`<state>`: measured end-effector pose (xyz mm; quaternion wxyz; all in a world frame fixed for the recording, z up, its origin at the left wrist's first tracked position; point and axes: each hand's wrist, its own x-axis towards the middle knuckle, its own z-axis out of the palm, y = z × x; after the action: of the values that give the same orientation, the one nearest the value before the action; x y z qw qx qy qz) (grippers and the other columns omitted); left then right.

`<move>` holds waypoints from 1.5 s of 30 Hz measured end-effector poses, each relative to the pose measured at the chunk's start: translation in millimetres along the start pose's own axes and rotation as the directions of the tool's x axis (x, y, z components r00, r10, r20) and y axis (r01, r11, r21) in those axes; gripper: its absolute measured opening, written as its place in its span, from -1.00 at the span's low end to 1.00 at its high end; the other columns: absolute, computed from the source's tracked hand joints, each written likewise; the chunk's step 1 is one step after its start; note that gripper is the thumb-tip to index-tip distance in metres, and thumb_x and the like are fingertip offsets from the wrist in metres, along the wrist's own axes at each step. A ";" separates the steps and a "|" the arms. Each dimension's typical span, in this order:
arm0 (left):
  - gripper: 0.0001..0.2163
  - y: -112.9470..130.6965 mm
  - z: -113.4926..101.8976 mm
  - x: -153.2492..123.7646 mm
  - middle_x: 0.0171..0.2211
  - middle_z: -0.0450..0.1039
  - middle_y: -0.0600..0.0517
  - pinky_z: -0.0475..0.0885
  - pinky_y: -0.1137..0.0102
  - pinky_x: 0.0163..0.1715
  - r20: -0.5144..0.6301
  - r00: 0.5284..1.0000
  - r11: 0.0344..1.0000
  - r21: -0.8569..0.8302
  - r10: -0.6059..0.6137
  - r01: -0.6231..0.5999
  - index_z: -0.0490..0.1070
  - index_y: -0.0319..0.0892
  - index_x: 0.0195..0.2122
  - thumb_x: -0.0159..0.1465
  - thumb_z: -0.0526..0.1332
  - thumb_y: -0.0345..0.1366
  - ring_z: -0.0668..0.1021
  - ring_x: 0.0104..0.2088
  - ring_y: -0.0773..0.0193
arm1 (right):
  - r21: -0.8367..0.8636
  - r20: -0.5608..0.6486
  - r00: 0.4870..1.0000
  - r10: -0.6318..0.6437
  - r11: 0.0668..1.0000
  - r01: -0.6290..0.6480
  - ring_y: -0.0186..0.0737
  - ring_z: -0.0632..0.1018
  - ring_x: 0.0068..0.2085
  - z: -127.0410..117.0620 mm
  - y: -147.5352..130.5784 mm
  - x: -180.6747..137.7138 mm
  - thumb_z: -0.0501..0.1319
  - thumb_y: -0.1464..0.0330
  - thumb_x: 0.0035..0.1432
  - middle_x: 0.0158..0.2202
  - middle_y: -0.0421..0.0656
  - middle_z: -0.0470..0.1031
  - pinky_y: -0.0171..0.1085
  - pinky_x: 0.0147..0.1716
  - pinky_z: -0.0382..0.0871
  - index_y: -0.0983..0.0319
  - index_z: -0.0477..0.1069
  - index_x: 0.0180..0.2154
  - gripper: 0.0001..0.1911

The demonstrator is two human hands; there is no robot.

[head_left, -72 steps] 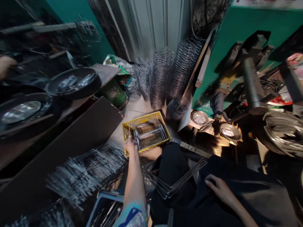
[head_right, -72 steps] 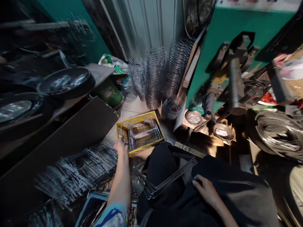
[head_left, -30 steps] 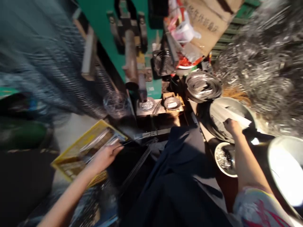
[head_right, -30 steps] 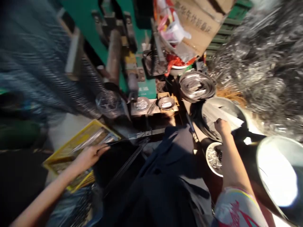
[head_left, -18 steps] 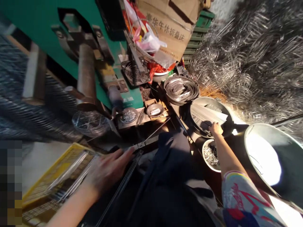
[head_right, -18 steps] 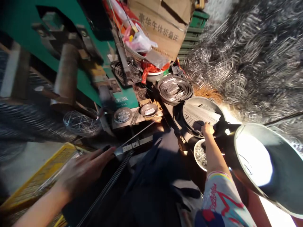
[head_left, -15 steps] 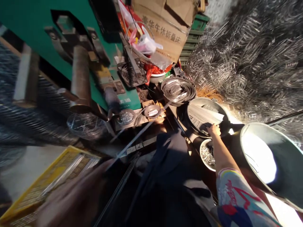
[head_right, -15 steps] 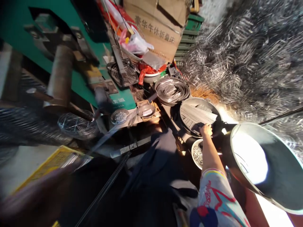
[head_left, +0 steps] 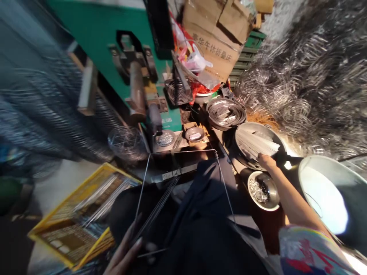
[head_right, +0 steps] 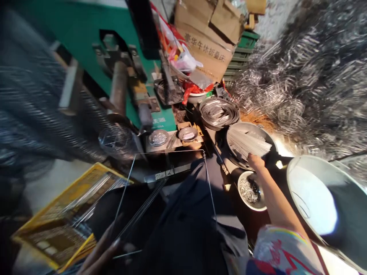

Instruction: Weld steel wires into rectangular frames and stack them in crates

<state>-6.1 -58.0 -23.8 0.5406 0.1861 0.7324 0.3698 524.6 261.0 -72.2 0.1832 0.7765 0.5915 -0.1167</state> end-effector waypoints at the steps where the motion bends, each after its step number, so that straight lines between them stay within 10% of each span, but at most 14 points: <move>1: -0.26 -8.9 -2.1 -2.9 -0.10 0.63 0.00 0.46 0.15 0.03 0.017 1.000 0.999 -0.050 -0.016 0.017 0.23 0.04 0.33 0.14 0.33 0.10 0.55 0.04 -0.09 | 0.019 0.003 0.999 -0.040 0.999 0.040 -0.04 0.61 -0.16 -3.3 -1.3 -9.4 0.06 0.30 0.35 -0.12 0.22 0.56 -0.21 -0.22 0.38 0.38 0.40 0.08 -0.61; 7: -0.24 -45.1 -4.8 0.0 0.07 0.54 -0.01 0.12 0.25 0.30 0.116 0.988 0.947 -0.316 0.103 -0.062 0.16 0.09 0.36 0.15 0.39 -0.04 0.38 0.25 0.05 | 0.326 -0.206 0.935 -0.290 0.880 0.345 0.03 0.61 -0.23 -9.8 2.3 -64.2 0.07 0.21 0.28 -0.26 0.03 0.60 -0.12 -0.20 0.43 0.28 0.45 -0.01 -0.61; 11: -0.17 -51.5 -1.8 0.3 -0.25 0.64 -0.05 0.50 0.35 -0.23 0.236 0.964 0.864 -0.503 0.125 0.012 -0.07 0.02 0.43 0.22 0.37 -0.14 0.65 -0.30 0.13 | 0.462 -0.296 0.873 -0.386 0.742 0.485 0.07 0.62 -0.15 -20.8 -14.2 -97.4 0.09 0.01 0.25 -0.18 -0.01 0.61 -0.12 -0.14 0.48 0.20 0.51 -0.09 -0.54; 15: -0.11 -58.7 -13.7 -8.2 -0.54 0.55 0.01 0.41 0.46 -0.60 0.241 0.958 0.801 -0.598 0.157 0.019 -0.23 -0.02 0.45 0.25 0.35 -0.19 0.55 -0.60 0.23 | 0.551 -0.300 0.822 -0.484 0.615 0.564 0.13 0.58 0.02 -41.6 -40.3 -132.5 0.15 0.00 0.25 0.00 0.02 0.57 -0.09 0.04 0.47 0.21 0.53 -0.01 -0.50; 25: -0.10 -45.1 9.6 -9.2 -0.53 0.53 0.04 0.36 0.49 -0.57 0.112 0.966 0.753 -0.649 0.234 -0.108 -0.46 0.04 0.43 0.32 0.26 -0.22 0.47 -0.66 0.34 | 0.424 -0.311 0.563 -0.766 0.419 0.803 0.15 0.19 0.35 -70.4 -67.6 -186.4 0.36 0.11 0.11 0.36 -0.05 0.18 0.01 0.32 0.14 0.12 0.06 0.39 -0.09; 33: -0.16 -23.2 25.8 -4.2 -0.48 0.57 0.02 0.33 0.50 -0.56 0.189 0.933 0.792 -0.595 0.305 -0.138 -0.45 0.10 0.43 0.36 0.21 -0.21 0.51 -0.64 0.31 | 0.252 -0.195 0.273 -0.942 0.221 0.942 0.08 0.13 0.38 -48.6 -155.2 -235.1 0.40 0.18 0.05 0.40 -0.06 0.07 0.11 0.34 0.07 0.08 -0.06 0.42 0.02; 45: -0.11 -17.4 29.8 -3.6 -0.43 0.61 -0.02 0.41 0.49 -0.58 0.246 0.925 0.787 -0.611 0.289 -0.084 -0.45 0.05 0.44 0.33 0.25 -0.20 0.56 -0.64 0.27 | 0.221 -0.139 0.220 -0.965 0.187 0.957 0.07 0.12 0.39 -20.5 -202.8 -224.6 0.42 0.18 0.00 0.39 -0.04 0.09 0.12 0.33 0.00 0.08 -0.06 0.42 0.06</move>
<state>25.0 -61.7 -38.7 0.6450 0.1401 0.4589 0.5948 267.6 120.3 6.0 -0.0240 0.2509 0.9221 -0.2936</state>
